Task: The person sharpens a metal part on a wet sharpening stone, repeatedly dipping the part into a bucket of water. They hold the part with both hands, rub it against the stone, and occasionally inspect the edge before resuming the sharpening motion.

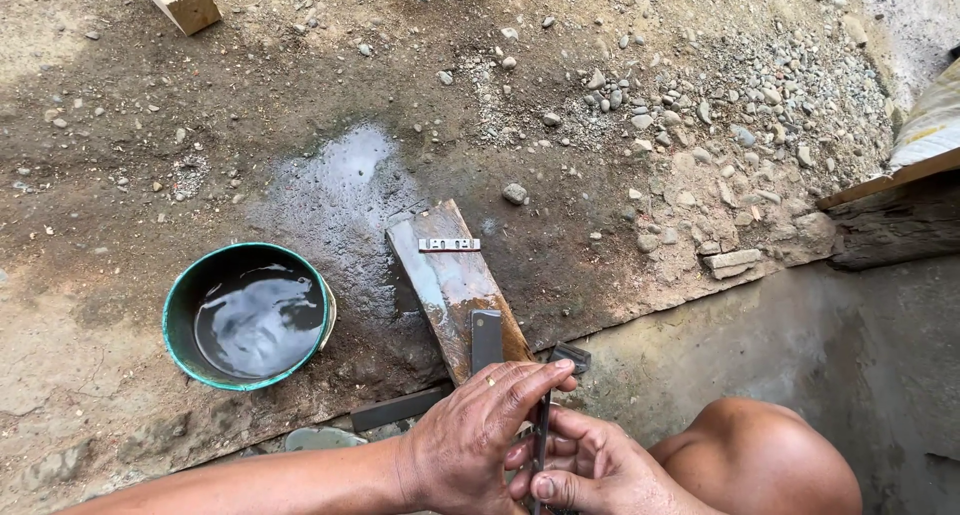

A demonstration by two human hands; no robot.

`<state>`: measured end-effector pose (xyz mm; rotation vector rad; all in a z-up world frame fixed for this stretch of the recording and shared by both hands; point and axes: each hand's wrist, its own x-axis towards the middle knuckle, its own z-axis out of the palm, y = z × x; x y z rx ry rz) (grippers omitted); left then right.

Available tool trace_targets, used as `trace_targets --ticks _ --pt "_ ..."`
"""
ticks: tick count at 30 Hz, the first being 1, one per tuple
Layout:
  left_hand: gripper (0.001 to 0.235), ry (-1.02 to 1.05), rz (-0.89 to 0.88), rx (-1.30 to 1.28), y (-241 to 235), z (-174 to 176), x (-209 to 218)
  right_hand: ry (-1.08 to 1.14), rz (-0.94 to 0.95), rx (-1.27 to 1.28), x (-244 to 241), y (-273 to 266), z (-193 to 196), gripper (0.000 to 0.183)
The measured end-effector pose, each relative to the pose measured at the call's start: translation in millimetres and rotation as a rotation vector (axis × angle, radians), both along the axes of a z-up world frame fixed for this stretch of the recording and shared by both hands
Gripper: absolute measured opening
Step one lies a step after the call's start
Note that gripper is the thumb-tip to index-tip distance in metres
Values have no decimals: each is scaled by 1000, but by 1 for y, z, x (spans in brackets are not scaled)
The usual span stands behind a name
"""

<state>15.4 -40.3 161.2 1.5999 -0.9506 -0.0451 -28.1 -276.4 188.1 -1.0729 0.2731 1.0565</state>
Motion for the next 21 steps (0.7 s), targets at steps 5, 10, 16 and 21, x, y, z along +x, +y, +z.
trace_targets --ticks 5,10,16,21 --pt "126 13 -6 7 0 0 0 -28 44 13 1 -3 1 48" --pt "127 15 -5 -8 2 1 -1 7 60 -5 5 1 7 55" --pt "129 53 -19 -37 3 -1 -3 -22 56 11 6 4 12 62" --pt "124 279 -97 -159 2 -7 -8 -75 -69 -3 -5 -6 -7 48"
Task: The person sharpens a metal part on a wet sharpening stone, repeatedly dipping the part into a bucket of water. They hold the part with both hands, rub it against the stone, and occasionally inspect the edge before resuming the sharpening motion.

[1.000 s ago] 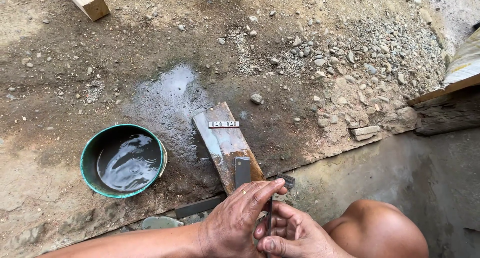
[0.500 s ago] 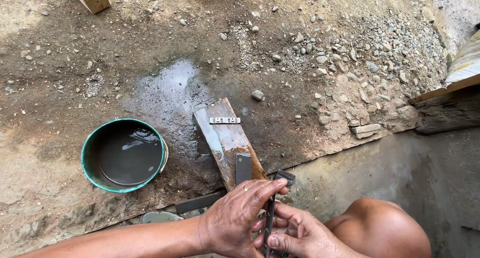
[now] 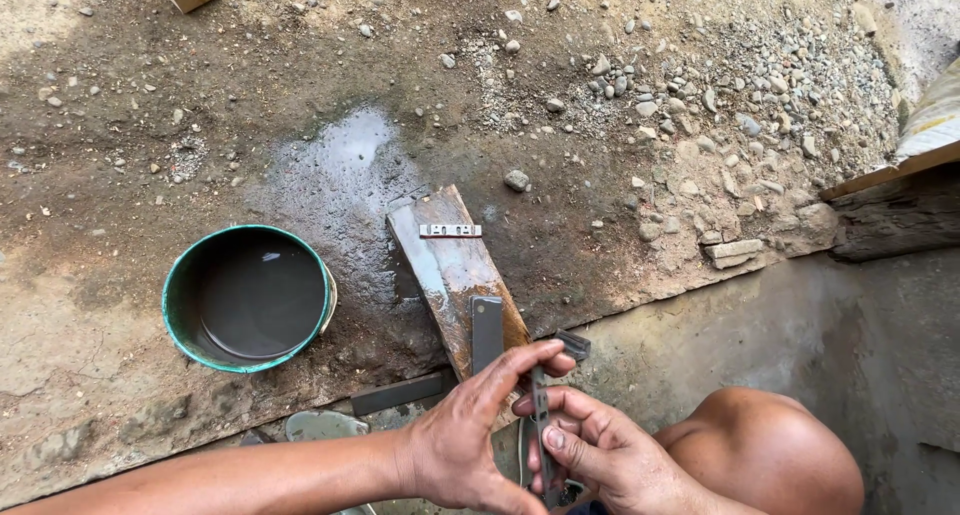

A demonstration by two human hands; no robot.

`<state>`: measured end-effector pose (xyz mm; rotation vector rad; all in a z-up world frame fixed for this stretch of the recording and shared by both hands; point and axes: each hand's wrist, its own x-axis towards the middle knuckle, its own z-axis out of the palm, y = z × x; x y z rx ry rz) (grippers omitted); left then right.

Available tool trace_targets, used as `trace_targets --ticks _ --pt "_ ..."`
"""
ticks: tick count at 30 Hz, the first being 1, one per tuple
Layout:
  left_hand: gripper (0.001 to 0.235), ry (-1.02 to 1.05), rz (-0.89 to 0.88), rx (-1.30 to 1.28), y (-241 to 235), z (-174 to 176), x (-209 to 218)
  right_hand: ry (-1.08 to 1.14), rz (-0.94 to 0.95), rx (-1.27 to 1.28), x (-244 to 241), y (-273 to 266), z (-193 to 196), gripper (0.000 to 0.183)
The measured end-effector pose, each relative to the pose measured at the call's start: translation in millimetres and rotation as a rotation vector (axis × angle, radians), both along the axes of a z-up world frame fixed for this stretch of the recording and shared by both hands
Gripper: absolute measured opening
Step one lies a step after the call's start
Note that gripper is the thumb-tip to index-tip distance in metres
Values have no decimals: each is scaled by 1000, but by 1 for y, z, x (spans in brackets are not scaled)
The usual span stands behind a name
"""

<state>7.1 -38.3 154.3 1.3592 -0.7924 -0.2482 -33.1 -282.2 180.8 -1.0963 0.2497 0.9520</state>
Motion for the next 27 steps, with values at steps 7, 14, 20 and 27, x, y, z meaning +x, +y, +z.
trace_targets --ticks 7,14,20,27 --pt "83 476 -76 -30 -9 11 1 133 -101 91 -3 0 2 45" --pt "74 492 -141 -94 -6 7 4 201 -157 54 -3 0 6 48" --pt "69 628 -231 -148 -7 6 8 222 -171 82 -6 -4 2 49" --pt "65 616 -281 -158 -4 1 10 208 -143 51 -1 0 11 52"
